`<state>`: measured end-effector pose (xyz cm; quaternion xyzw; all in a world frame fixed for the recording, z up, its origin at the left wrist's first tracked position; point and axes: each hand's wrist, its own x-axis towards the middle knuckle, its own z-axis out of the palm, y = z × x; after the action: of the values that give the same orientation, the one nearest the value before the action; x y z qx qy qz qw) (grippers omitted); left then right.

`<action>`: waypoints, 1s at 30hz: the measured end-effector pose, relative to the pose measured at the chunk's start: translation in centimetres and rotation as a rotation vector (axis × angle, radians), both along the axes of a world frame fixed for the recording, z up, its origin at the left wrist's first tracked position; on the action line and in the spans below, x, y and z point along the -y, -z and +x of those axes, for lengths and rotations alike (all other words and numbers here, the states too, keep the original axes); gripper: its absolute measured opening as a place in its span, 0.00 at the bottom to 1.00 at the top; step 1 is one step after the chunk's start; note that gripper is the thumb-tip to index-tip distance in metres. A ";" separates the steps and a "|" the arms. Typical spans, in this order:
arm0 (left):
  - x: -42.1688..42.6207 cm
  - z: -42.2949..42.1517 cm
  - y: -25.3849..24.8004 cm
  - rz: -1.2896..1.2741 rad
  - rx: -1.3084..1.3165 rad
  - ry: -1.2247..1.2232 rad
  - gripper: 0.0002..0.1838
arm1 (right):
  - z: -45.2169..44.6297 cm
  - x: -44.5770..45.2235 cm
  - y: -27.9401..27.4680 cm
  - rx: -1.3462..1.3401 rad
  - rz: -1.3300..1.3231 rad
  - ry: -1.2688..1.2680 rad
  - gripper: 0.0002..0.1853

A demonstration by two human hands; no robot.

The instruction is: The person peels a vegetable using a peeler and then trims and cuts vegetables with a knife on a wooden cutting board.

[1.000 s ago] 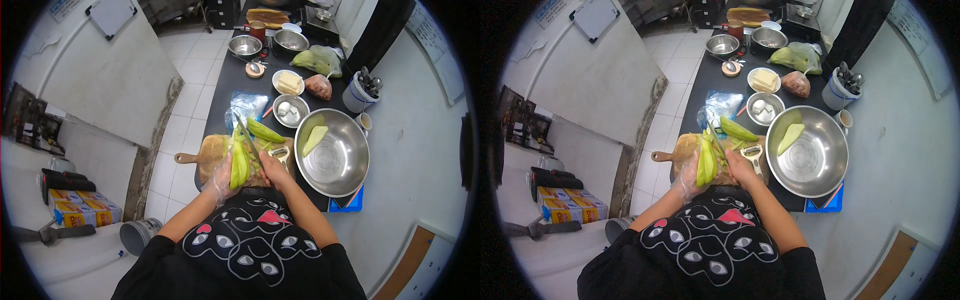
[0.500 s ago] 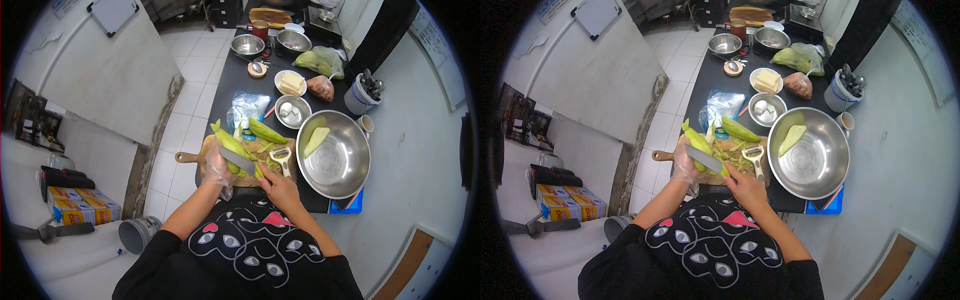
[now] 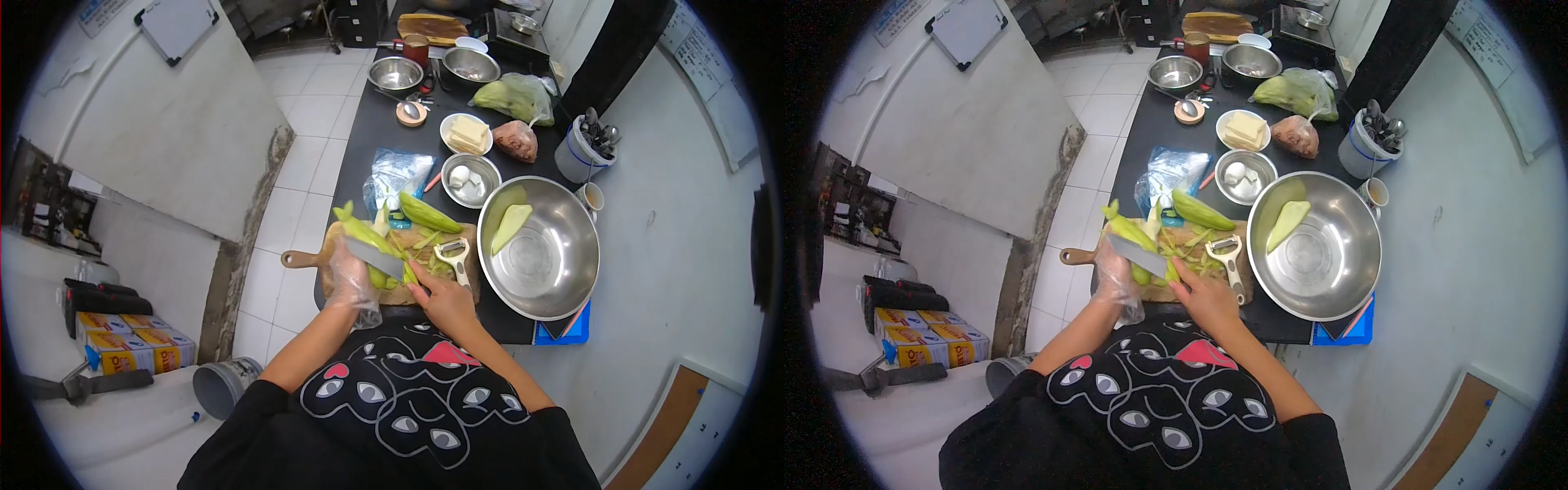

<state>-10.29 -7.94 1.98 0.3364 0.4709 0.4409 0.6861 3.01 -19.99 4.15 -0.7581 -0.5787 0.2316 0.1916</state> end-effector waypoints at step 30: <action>0.7 -0.4 3.1 -0.342 0.121 0.194 0.19 | 0.4 0.1 2.0 0.004 0.015 0.036 0.24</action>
<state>-10.69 -8.59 -1.12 0.2318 0.4623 0.3056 0.7995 3.38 -20.05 2.18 -0.7675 -0.5670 0.2221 0.2001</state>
